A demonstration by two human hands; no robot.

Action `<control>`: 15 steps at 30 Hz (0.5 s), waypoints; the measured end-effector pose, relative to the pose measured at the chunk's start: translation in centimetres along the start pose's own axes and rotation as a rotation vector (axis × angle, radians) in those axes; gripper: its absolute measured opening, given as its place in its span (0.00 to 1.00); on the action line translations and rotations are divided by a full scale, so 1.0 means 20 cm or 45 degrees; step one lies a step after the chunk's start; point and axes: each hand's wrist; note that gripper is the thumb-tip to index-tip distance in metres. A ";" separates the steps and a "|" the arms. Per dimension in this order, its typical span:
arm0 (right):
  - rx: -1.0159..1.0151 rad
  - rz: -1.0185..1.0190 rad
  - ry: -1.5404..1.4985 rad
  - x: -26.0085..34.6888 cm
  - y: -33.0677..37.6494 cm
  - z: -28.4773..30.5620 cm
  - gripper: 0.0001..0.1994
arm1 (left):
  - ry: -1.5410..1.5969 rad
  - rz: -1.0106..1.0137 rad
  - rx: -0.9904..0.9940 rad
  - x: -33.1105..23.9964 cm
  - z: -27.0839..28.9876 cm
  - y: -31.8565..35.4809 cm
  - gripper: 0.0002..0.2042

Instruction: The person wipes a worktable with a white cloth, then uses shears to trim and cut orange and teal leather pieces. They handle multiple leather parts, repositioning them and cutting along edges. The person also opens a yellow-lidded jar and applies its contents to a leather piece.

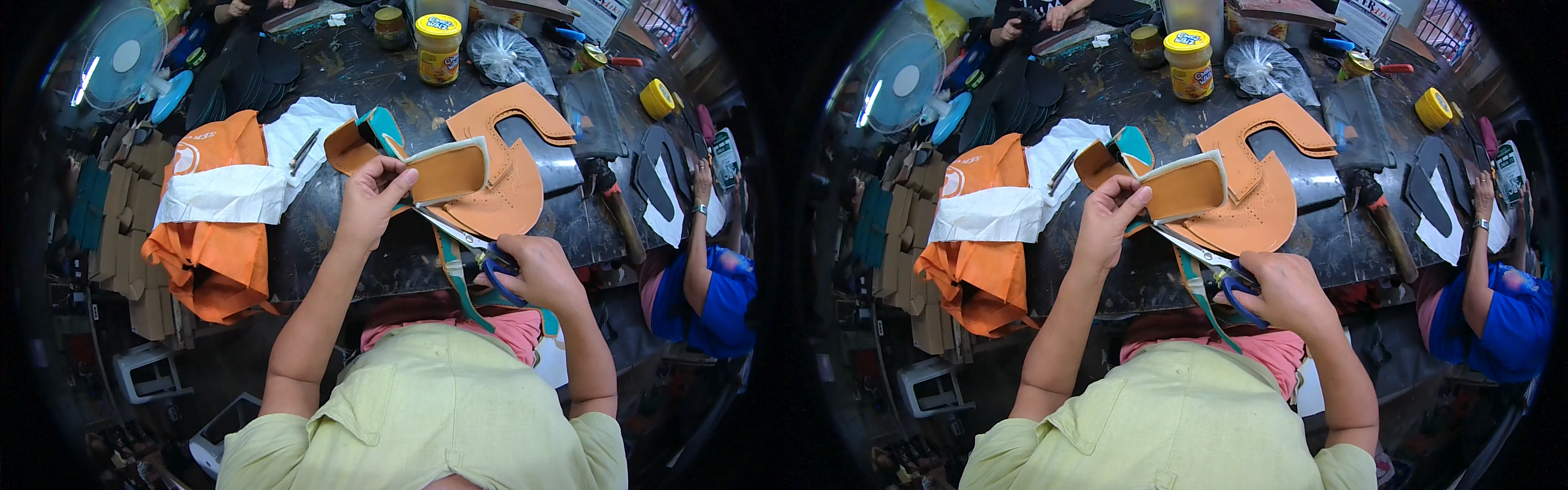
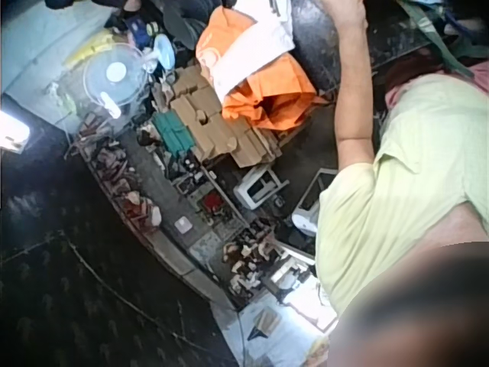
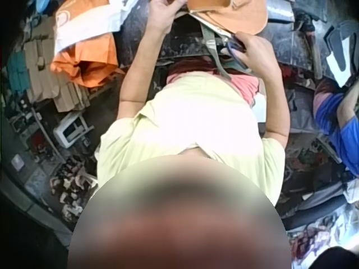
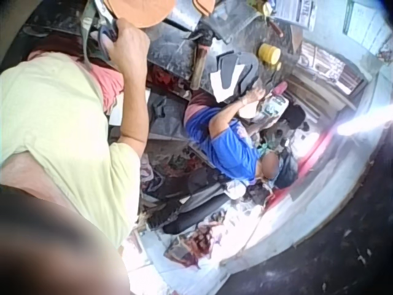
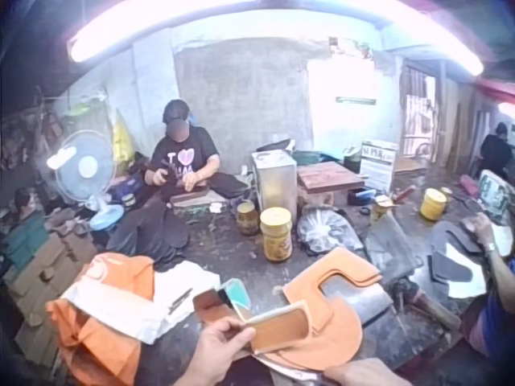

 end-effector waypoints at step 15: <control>0.034 -0.031 -0.084 0.01 0.04 -0.06 0.18 | -0.037 -0.198 0.025 -0.14 0.02 0.01 0.05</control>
Point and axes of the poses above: each hand's wrist, its own y-axis away from the middle knuckle, its own z-axis out of the back of the hand, x = y × z, and after that the axes turned 1 degree about -y, right-handed
